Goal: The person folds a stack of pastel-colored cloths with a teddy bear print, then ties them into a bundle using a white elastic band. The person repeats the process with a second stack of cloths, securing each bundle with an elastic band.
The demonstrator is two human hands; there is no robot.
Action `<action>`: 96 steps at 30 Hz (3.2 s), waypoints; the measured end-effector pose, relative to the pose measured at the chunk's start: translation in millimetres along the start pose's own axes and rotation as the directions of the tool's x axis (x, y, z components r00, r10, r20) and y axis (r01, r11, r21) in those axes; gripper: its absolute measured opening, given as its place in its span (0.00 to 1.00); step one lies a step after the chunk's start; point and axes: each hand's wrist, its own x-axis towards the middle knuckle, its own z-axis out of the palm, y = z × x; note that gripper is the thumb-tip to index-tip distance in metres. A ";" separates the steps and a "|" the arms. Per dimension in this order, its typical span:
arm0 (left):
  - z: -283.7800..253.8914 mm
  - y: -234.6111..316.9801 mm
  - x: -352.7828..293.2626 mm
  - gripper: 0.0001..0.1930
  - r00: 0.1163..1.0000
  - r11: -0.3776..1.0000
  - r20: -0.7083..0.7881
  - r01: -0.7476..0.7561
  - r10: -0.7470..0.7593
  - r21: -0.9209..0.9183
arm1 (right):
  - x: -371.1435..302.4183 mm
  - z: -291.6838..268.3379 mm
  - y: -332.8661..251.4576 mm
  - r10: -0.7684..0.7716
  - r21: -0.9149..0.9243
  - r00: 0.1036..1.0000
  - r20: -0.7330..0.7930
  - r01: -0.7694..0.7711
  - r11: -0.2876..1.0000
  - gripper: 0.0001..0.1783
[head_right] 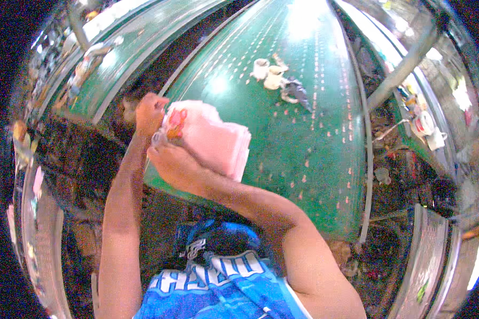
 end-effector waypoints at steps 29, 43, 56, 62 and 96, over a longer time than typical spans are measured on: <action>18.6 8.3 20.8 0.09 0.996 0.987 0.086 -0.014 0.027 -0.157 | -3.7 -40.3 53.9 -0.019 0.057 0.998 0.063 0.015 0.998 0.11; -18.0 8.4 -36.5 0.24 0.980 0.990 0.200 0.041 -0.014 -0.133 | -19.8 -78.2 43.0 0.567 -0.665 0.803 -0.186 -0.527 0.529 0.30; 16.1 -18.7 20.8 0.24 0.856 0.976 0.517 0.106 0.006 -0.188 | -14.0 -73.1 57.3 0.730 -0.584 0.615 -0.298 -0.723 0.370 0.34; 6.3 -3.0 19.0 0.25 0.856 0.977 0.515 0.149 -0.049 -0.154 | -26.3 -94.8 68.7 0.736 -0.492 0.647 -0.199 -0.715 0.496 0.39; -24.1 262.8 -169.6 0.36 0.869 0.919 0.311 -0.393 0.384 -0.035 | -311.0 -126.6 15.6 0.506 0.027 0.861 0.049 -0.508 0.861 0.28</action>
